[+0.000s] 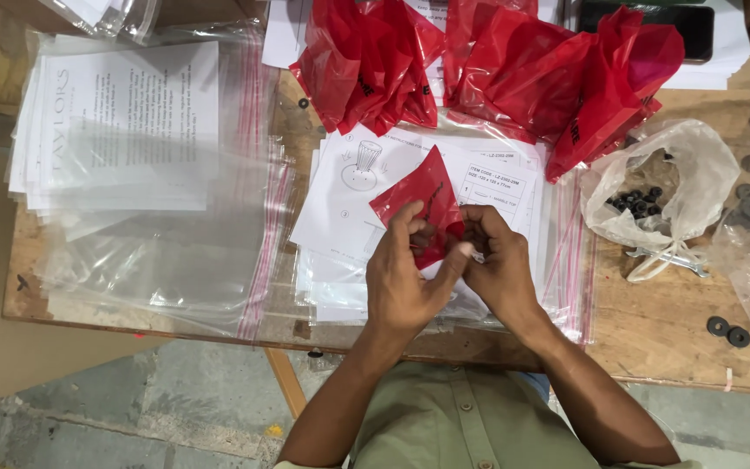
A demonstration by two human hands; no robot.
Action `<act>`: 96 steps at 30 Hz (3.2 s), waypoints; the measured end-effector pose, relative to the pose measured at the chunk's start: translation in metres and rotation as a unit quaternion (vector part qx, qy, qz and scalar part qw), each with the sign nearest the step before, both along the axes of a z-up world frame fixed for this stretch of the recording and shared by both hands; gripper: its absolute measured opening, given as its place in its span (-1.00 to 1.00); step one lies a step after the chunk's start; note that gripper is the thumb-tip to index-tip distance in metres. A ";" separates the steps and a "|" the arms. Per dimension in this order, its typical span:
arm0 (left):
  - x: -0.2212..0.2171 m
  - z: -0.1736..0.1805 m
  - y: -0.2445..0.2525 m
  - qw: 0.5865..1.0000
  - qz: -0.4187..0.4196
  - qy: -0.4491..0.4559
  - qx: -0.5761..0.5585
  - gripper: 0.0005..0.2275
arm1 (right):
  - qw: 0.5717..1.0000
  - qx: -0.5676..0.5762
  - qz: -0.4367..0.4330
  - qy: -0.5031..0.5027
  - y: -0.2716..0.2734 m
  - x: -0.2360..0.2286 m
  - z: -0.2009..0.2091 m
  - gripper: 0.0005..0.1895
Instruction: The person sits at a workbench and packs small black hardware washers into red plastic pouches labeled hardware, taking parts from a cloth bag and loose piles on the table. They consult printed instruction sheets, fold and open the pouches, and place filled pouches with a stack of finished pouches.
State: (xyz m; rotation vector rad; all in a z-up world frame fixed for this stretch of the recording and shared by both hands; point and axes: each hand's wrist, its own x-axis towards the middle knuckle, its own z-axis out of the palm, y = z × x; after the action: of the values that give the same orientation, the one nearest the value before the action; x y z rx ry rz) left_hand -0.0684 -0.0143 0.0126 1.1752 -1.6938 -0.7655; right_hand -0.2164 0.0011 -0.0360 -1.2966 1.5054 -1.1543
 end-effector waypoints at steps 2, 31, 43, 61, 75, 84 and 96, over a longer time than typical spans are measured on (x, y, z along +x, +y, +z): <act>0.001 -0.013 0.000 1.000 0.009 -0.006 0.009 -0.49 | 0.998 -0.017 0.014 -0.055 0.000 -0.001 -0.003 -0.67; -0.013 -0.069 -0.009 0.992 0.003 -0.119 -0.039 -0.68 | 0.866 0.047 -0.168 0.468 0.005 -0.169 0.004 -0.35; -0.012 -0.078 -0.013 0.995 0.024 -0.097 -0.013 -0.69 | 0.855 0.034 -0.162 0.492 0.003 -0.184 -0.016 -0.71; -0.003 -0.076 -0.012 0.997 0.008 -0.078 0.022 -0.72 | 0.891 0.109 -0.084 0.433 -0.011 -0.205 -0.029 -0.71; -0.003 -0.074 -0.010 0.997 -0.022 -0.059 0.040 -0.73 | 0.867 0.062 -0.172 0.463 0.001 -0.177 -0.015 -0.70; -0.002 -0.078 -0.009 0.997 -0.035 -0.049 0.055 -0.71 | 0.889 0.031 -0.166 0.425 0.005 -0.180 -0.009 -0.75; -0.014 -0.032 0.016 0.991 -0.075 0.105 0.043 -0.52 | 0.965 0.006 -0.262 -0.005 0.030 -0.140 0.026 -0.68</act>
State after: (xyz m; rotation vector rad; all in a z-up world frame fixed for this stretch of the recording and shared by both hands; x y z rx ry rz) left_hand -0.0823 0.0017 -0.0194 0.9946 -1.5987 -1.0266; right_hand -0.3567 0.0306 -0.0096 -0.8986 1.9091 -1.4710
